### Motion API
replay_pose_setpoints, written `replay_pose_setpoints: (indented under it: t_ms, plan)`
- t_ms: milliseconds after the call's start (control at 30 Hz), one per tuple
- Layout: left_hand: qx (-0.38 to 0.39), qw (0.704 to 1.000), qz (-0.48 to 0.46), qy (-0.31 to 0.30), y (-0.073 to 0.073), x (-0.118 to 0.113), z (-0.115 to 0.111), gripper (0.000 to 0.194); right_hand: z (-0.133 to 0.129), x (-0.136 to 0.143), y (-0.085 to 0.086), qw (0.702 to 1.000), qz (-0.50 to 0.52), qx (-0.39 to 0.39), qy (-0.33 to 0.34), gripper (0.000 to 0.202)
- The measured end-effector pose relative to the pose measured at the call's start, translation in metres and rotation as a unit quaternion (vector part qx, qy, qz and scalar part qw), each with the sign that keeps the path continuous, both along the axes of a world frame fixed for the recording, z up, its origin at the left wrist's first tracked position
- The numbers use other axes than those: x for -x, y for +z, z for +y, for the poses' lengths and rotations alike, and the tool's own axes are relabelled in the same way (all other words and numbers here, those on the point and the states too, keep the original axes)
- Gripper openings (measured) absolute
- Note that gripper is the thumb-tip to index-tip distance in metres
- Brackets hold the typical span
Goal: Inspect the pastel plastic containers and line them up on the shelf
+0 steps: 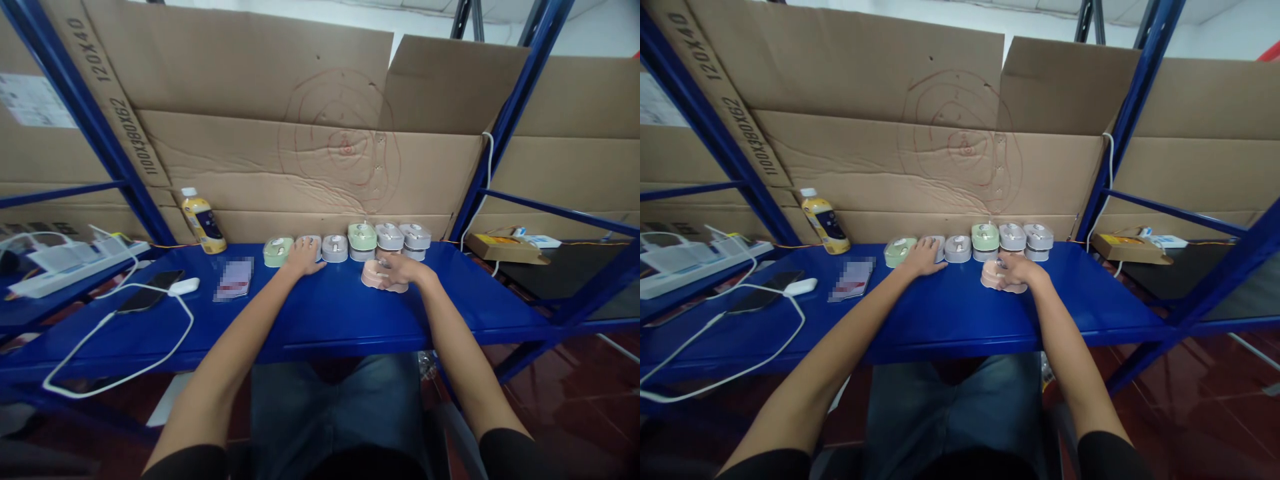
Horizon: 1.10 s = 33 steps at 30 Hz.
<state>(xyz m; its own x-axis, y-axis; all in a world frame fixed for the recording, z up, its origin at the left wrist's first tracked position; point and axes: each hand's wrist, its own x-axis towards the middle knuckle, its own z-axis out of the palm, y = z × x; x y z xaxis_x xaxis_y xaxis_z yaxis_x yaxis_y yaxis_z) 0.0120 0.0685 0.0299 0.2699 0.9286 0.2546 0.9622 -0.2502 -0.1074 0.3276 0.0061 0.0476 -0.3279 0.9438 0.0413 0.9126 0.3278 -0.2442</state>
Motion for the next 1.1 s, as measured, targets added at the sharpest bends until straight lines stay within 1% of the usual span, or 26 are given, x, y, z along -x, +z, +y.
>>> replay_pose_setpoints:
  t_ms: [67,100,167,300,333,367,433,500,567,633,767,933,1100]
  plan:
    - [-0.001,1.000,0.009,0.015,-0.006,-0.007,-0.012,0.078,0.000,-0.004,0.000,0.999,-0.020,0.017,-0.028,0.096]
    - [-0.003,1.000,0.010,0.017,-0.007,-0.009,-0.020,0.077,0.000,-0.007,0.000,0.999,-0.026,0.023,-0.037,0.095]
    - [-0.006,1.000,0.007,0.008,-0.008,-0.011,-0.042,0.071,0.001,-0.013,-0.003,0.999,-0.024,0.011,-0.036,0.093]
    - [-0.046,0.998,-0.021,-0.027,-0.007,-0.010,-0.091,0.050,0.002,-0.027,-0.011,0.999,-0.003,-0.037,0.017,0.089]
    - [-0.056,0.997,-0.042,-0.033,-0.007,-0.009,-0.101,0.046,0.001,-0.029,-0.013,0.998,-0.001,-0.049,0.030,0.090]
    - [-0.064,0.995,-0.068,-0.027,-0.008,-0.008,-0.108,0.045,0.000,-0.031,-0.013,0.998,0.000,-0.059,0.039,0.091]
    - [-0.070,0.992,-0.108,0.001,-0.009,-0.006,-0.117,0.050,-0.005,-0.033,-0.013,0.996,-0.008,-0.072,0.044,0.092]
    - [-0.056,0.990,-0.128,0.036,-0.010,-0.004,-0.118,0.059,-0.010,-0.033,-0.012,0.995,-0.029,-0.086,0.035,0.090]
    - [-0.026,0.989,-0.137,0.052,-0.011,-0.003,-0.115,0.064,-0.016,-0.031,-0.010,0.993,-0.056,-0.104,0.021,0.086]
    - [-0.005,0.989,-0.137,0.050,-0.010,-0.003,-0.110,0.065,-0.019,-0.030,-0.010,0.990,-0.075,-0.115,0.007,0.084]
    - [0.001,0.993,-0.109,0.038,-0.007,-0.008,-0.104,0.065,-0.017,-0.027,-0.014,0.990,-0.082,-0.118,-0.007,0.084]
    - [0.024,0.993,-0.113,-0.028,-0.006,-0.011,-0.099,0.070,-0.015,-0.019,-0.018,0.984,-0.105,-0.133,-0.048,0.084]
    - [0.044,0.984,-0.136,-0.110,-0.007,-0.007,-0.085,0.073,-0.016,-0.013,-0.018,0.983,-0.098,-0.145,-0.048,0.083]
